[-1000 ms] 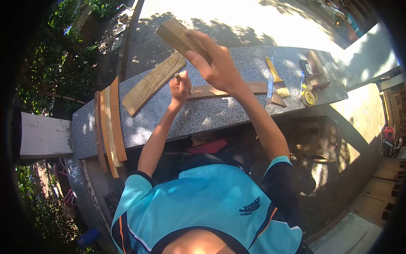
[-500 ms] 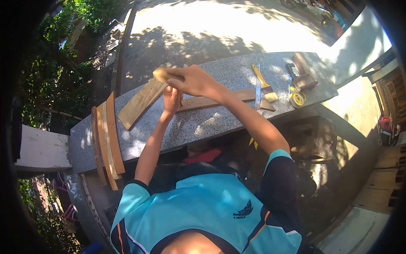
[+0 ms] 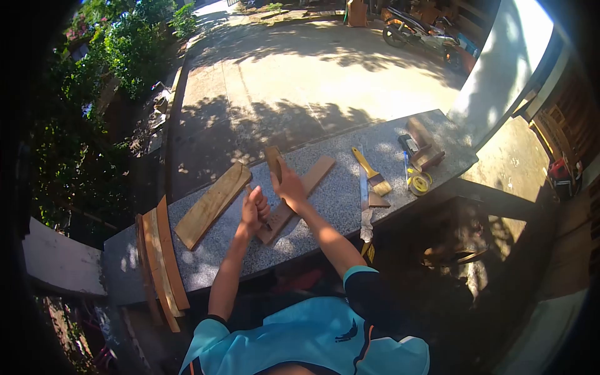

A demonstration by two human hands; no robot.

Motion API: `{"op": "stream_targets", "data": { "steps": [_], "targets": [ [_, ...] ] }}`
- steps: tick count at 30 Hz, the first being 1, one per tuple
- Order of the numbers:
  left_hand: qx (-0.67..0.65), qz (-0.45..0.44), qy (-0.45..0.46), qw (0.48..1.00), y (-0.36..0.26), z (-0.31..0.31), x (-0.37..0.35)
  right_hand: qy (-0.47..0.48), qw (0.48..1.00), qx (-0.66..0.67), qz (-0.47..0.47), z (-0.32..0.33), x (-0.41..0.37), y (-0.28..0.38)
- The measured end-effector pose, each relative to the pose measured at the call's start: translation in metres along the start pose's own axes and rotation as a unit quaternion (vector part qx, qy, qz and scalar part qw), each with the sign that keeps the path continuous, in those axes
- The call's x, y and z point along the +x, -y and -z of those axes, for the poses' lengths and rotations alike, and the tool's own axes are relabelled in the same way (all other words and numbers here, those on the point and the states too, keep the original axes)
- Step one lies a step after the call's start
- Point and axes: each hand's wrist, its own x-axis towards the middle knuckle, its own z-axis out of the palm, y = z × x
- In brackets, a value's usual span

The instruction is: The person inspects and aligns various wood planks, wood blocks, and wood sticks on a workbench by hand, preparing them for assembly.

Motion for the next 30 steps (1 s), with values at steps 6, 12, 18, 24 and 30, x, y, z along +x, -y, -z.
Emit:
{"op": "stream_targets", "data": {
  "steps": [6, 12, 18, 24, 30],
  "targets": [
    [0.515, -0.125, 0.09, 0.843, -0.005, 0.001, -0.03, 0.125, 0.985, -0.116, -0.027, 0.005, -0.005, 0.012],
    [0.752, -0.273, 0.02, 0.6, 0.013, 0.012, -0.085, 0.116, 0.981, -0.15, -0.029, 0.0, -0.004, 0.015],
    [0.729, -0.306, 0.0, 0.612, 0.016, 0.005, -0.083, 0.09, 0.981, -0.162, -0.058, 0.0, -0.009, 0.013],
    [0.762, -0.26, 0.104, 0.584, -0.006, 0.015, -0.09, 0.093, 0.981, -0.156, -0.073, 0.008, -0.011, 0.017],
    [0.377, -0.182, 0.039, 0.907, -0.09, 0.003, -0.092, 0.058, 0.982, -0.166, -0.068, 0.006, -0.015, 0.013]
  ]
}}
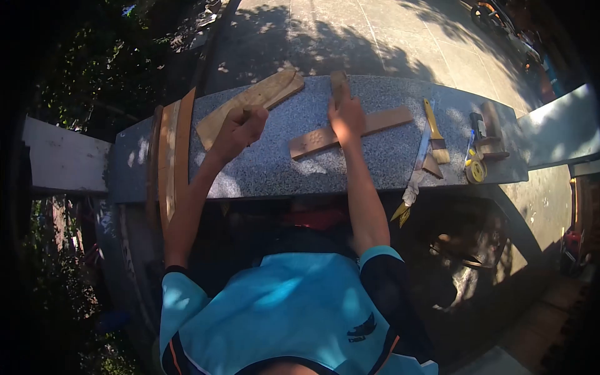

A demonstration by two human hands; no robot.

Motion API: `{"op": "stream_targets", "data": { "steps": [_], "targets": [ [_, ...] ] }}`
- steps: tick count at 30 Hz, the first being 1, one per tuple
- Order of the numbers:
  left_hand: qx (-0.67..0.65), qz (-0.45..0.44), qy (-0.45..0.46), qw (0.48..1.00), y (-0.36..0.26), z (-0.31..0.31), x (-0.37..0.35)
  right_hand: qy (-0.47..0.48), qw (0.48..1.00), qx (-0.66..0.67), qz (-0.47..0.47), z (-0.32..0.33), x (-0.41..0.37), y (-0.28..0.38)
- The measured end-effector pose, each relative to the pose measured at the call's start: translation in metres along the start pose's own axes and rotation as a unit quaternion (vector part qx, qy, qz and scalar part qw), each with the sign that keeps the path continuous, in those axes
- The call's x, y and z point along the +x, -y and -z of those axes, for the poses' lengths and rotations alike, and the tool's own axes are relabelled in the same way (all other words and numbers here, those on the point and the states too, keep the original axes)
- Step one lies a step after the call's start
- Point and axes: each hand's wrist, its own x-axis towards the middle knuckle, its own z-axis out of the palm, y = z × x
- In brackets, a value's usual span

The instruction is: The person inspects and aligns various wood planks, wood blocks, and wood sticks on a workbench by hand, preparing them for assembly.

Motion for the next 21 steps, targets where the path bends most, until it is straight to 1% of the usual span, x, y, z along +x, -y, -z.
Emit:
{"op": "stream_targets", "data": {
  "steps": [1, 4, 7, 10, 13, 17, 21],
  "targets": [
    [-0.092, 0.018, -0.028, 0.995, -0.01, 0.004, 0.011, 0.004, 1.0, -0.005, -0.005, 0.001, 0.005, 0.002],
    [-0.24, 0.043, -0.027, 0.969, 0.005, -0.001, 0.042, -0.021, 1.0, 0.0, 0.002, -0.004, 0.007, -0.002],
    [-0.38, 0.114, -0.055, 0.916, 0.039, -0.033, 0.063, -0.007, 1.0, 0.008, -0.004, 0.0, 0.006, 0.0],
    [-0.315, 0.137, -0.056, 0.938, 0.058, -0.057, 0.069, -0.011, 1.0, 0.015, 0.002, 0.0, 0.007, -0.002],
    [-0.274, 0.114, -0.044, 0.954, 0.064, -0.065, 0.072, -0.008, 1.0, 0.025, 0.006, 0.0, 0.004, -0.003],
    [-0.275, 0.117, -0.028, 0.954, 0.068, -0.068, 0.075, -0.017, 0.999, 0.029, 0.013, -0.003, 0.004, -0.005],
    [-0.267, 0.12, -0.001, 0.956, 0.072, -0.071, 0.078, -0.004, 1.0, 0.023, 0.001, -0.002, 0.006, -0.004]
  ]
}}
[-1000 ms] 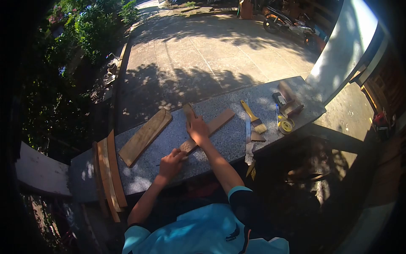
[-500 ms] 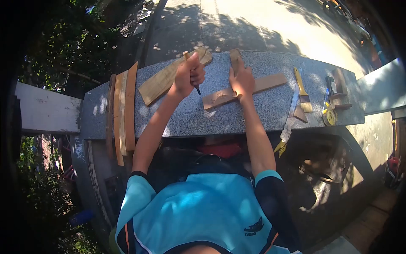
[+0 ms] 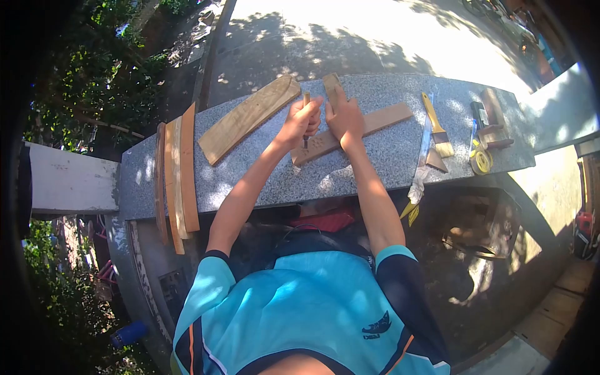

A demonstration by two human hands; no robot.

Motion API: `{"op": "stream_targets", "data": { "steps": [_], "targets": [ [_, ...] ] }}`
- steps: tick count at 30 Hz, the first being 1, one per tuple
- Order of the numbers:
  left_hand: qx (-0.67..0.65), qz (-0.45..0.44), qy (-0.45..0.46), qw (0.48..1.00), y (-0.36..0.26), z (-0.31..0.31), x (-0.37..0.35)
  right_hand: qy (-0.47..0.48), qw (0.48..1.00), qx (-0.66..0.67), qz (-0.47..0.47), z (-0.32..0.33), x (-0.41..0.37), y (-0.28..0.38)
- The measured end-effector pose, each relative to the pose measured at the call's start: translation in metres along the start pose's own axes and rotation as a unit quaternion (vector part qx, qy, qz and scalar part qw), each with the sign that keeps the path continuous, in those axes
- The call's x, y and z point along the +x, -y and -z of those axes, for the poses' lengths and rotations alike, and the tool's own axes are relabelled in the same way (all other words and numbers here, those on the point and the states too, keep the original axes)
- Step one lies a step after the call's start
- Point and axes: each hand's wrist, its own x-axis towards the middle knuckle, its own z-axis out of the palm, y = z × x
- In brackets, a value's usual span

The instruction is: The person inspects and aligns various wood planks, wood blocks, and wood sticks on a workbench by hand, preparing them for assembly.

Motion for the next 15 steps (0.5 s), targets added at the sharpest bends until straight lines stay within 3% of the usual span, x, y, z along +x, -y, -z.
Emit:
{"op": "stream_targets", "data": {
  "steps": [5, 15],
  "targets": [
    [0.027, 0.002, -0.019, 0.999, -0.003, 0.003, -0.003, -0.011, 1.0, 0.004, -0.002, 0.0, -0.001, 0.001],
    [-0.029, -0.045, -0.157, 0.986, 0.001, 0.01, -0.006, -0.018, 1.0, 0.008, 0.017, -0.004, -0.001, -0.003]
  ]
}}
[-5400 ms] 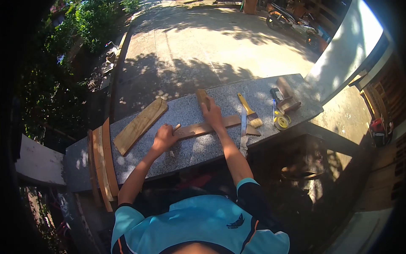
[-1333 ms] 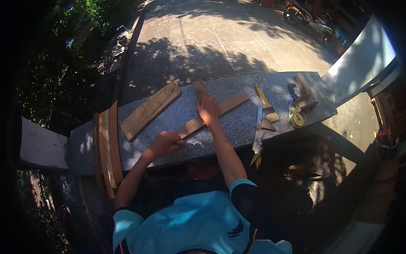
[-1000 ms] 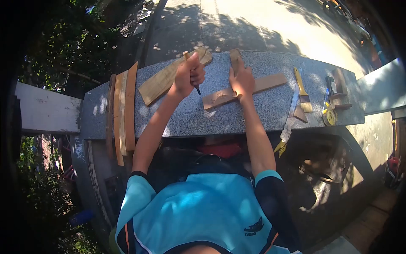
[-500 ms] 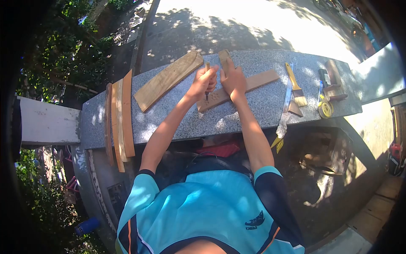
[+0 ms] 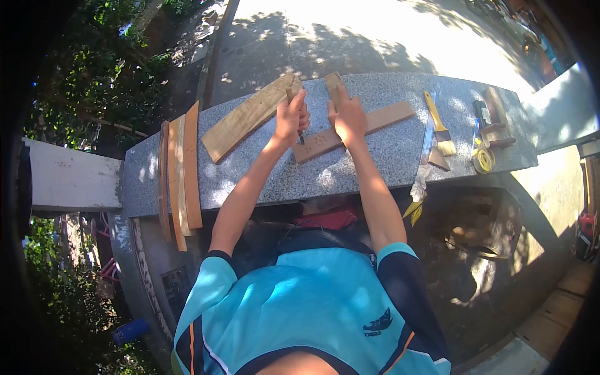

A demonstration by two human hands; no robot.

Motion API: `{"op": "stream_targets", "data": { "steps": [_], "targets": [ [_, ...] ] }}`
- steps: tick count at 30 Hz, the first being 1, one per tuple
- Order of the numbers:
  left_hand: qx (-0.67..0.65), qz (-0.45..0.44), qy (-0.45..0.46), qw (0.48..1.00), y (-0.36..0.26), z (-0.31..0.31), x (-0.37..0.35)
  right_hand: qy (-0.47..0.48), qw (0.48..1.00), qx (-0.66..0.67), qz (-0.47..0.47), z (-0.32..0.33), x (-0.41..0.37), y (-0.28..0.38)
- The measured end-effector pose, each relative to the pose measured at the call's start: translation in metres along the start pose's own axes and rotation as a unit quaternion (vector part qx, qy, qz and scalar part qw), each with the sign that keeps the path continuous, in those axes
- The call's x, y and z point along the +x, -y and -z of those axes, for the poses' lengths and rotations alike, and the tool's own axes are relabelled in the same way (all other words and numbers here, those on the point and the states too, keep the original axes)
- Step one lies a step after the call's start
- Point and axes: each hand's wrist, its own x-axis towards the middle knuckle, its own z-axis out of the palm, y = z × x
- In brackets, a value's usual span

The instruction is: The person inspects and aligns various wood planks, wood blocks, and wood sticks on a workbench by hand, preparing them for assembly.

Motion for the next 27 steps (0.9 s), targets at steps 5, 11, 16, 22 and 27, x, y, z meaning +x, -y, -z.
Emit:
{"op": "stream_targets", "data": {
  "steps": [5, 11, 16, 22, 27],
  "targets": [
    [-0.027, -0.011, -0.124, 0.992, 0.006, 0.002, 0.005, -0.001, 1.0, -0.006, 0.002, 0.0, 0.0, 0.0],
    [0.036, -0.08, -0.109, 0.99, 0.006, -0.004, -0.002, -0.013, 0.998, 0.058, 0.017, 0.001, 0.001, -0.001],
    [0.083, -0.092, -0.071, 0.99, 0.008, -0.005, 0.002, 0.09, 0.95, 0.297, 0.041, 0.04, 0.025, 0.008],
    [0.094, -0.11, -0.033, 0.989, 0.014, -0.002, 0.005, 0.131, 0.883, 0.449, 0.029, 0.117, 0.055, 0.07],
    [0.037, -0.074, -0.065, 0.995, 0.015, -0.001, 0.007, 0.403, 0.903, 0.127, 0.076, 0.11, 0.065, 0.094]
  ]
}}
